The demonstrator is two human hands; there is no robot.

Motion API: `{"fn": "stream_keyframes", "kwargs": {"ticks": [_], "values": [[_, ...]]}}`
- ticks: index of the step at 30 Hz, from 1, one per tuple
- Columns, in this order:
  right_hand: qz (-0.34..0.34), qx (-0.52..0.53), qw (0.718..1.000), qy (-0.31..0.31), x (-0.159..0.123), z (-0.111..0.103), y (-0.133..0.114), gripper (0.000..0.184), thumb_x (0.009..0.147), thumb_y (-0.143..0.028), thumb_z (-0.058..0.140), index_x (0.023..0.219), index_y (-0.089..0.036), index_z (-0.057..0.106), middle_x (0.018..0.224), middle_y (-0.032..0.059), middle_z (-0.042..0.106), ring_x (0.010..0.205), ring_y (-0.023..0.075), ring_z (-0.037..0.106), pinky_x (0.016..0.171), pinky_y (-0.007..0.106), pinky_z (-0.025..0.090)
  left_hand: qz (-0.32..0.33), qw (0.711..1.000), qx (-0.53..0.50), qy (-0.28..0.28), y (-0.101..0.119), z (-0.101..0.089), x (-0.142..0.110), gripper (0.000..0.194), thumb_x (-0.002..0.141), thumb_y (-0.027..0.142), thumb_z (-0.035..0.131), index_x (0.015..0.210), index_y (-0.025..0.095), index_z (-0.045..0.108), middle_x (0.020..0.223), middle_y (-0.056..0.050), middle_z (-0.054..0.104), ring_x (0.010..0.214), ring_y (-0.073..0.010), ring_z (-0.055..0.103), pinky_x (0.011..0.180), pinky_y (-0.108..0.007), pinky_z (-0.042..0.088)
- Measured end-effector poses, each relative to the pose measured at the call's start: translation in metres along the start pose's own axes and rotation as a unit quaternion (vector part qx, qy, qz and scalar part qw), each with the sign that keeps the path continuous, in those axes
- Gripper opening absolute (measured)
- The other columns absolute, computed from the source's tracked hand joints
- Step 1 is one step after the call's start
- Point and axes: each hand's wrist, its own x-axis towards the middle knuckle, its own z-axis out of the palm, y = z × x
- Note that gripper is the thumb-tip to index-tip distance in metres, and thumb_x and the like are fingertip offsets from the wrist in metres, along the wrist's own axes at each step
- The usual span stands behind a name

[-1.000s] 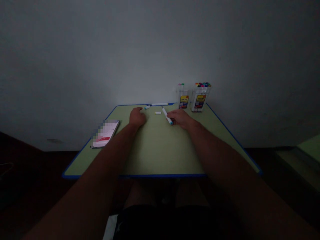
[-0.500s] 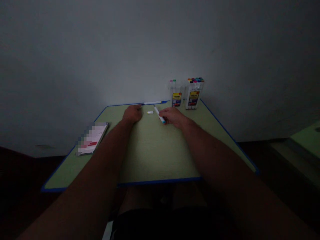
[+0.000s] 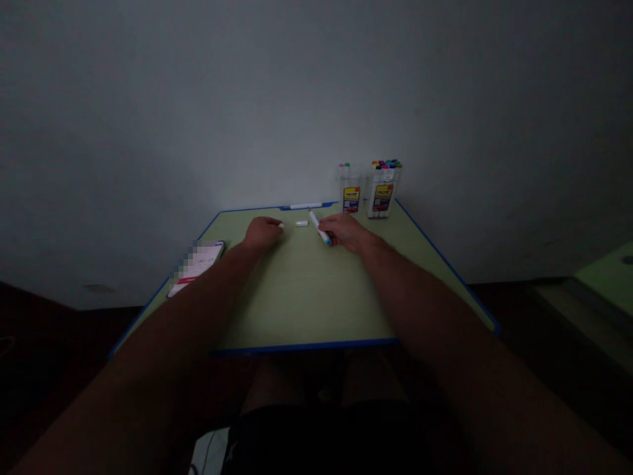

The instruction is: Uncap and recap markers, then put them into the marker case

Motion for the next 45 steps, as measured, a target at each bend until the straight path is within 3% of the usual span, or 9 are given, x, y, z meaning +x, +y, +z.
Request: {"fn": "stream_keyframes", "kwargs": {"ticks": [2, 5, 9, 12, 27, 35, 45], "values": [[-0.001, -0.005, 1.0, -0.004, -0.002, 0.0, -0.001, 0.007, 0.083, -0.006, 0.063, 0.079, -0.013, 0.064, 0.062, -0.001, 0.061, 0.05, 0.0082, 0.053, 0.049, 0.019, 0.043, -0.047, 0.983, -0.176, -0.028, 0.008, -0.005, -0.016, 0.023, 0.071, 0.02, 0.069, 0.093, 0.015, 0.076, 0.096, -0.009, 0.076, 0.076, -0.018, 0.067, 0.064, -0.028, 0.051], [-0.005, -0.009, 1.0, -0.019, -0.002, -0.001, 0.0, 0.007, 0.082, -0.007, 0.062, 0.077, -0.013, 0.064, 0.06, -0.0013, 0.059, 0.05, 0.0086, 0.053, 0.048, 0.02, 0.042, -0.116, 0.922, -0.357, -0.093, 0.015, -0.011, -0.036, 0.007, 0.07, 0.012, 0.067, 0.076, 0.012, 0.07, 0.068, -0.004, 0.066, 0.053, -0.0088, 0.054, 0.045, -0.019, 0.041], [-0.015, 0.017, 0.998, -0.052, 0.0, -0.003, 0.004, 0.002, 0.08, -0.011, 0.064, 0.079, -0.012, 0.063, 0.061, -0.0013, 0.058, 0.049, 0.0091, 0.053, 0.045, 0.02, 0.04, -0.155, 0.866, -0.456, -0.136, 0.016, -0.016, -0.048, 0.009, 0.075, 0.004, 0.061, 0.074, 0.011, 0.067, 0.064, -0.002, 0.062, 0.05, -0.0064, 0.054, 0.045, -0.016, 0.047], [-0.013, 0.027, 0.998, -0.064, 0.002, -0.001, 0.004, 0.003, 0.08, -0.014, 0.065, 0.081, -0.012, 0.063, 0.062, -0.0009, 0.058, 0.049, 0.0091, 0.053, 0.045, 0.02, 0.04, -0.153, 0.85, -0.48, -0.151, 0.015, -0.017, -0.051, 0.01, 0.08, 0.004, 0.06, 0.075, 0.01, 0.066, 0.065, -0.003, 0.062, 0.051, -0.0062, 0.056, 0.047, -0.015, 0.049], [0.006, 0.017, 0.999, -0.038, -0.011, 0.018, -0.005, 0.01, 0.084, -0.011, 0.06, 0.074, -0.011, 0.062, 0.061, 0.0028, 0.062, 0.048, 0.0091, 0.054, 0.041, 0.02, 0.037, -0.138, 0.845, -0.482, -0.188, 0.014, -0.013, -0.055, 0.005, 0.082, 0.007, 0.062, 0.08, 0.01, 0.064, 0.064, -0.003, 0.062, 0.05, -0.0077, 0.056, 0.055, -0.02, 0.056], [0.015, 0.014, 0.998, -0.063, -0.011, 0.018, -0.005, 0.01, 0.084, -0.013, 0.06, 0.075, -0.01, 0.063, 0.06, 0.0033, 0.062, 0.047, 0.0083, 0.051, 0.043, 0.019, 0.037, -0.121, 0.858, -0.461, -0.192, 0.012, -0.01, -0.056, 0.007, 0.081, 0.006, 0.063, 0.076, 0.01, 0.063, 0.066, -0.004, 0.062, 0.05, -0.0071, 0.056, 0.056, -0.02, 0.054], [0.023, 0.021, 0.998, -0.051, -0.013, 0.018, -0.008, 0.012, 0.084, -0.009, 0.053, 0.079, -0.009, 0.064, 0.063, 0.0054, 0.066, 0.046, 0.0084, 0.051, 0.04, 0.02, 0.036, -0.117, 0.861, -0.46, -0.183, 0.014, -0.011, -0.058, 0.012, 0.081, 0.005, 0.065, 0.072, 0.011, 0.061, 0.061, -0.002, 0.06, 0.046, -0.008, 0.056, 0.047, -0.018, 0.051]]}}
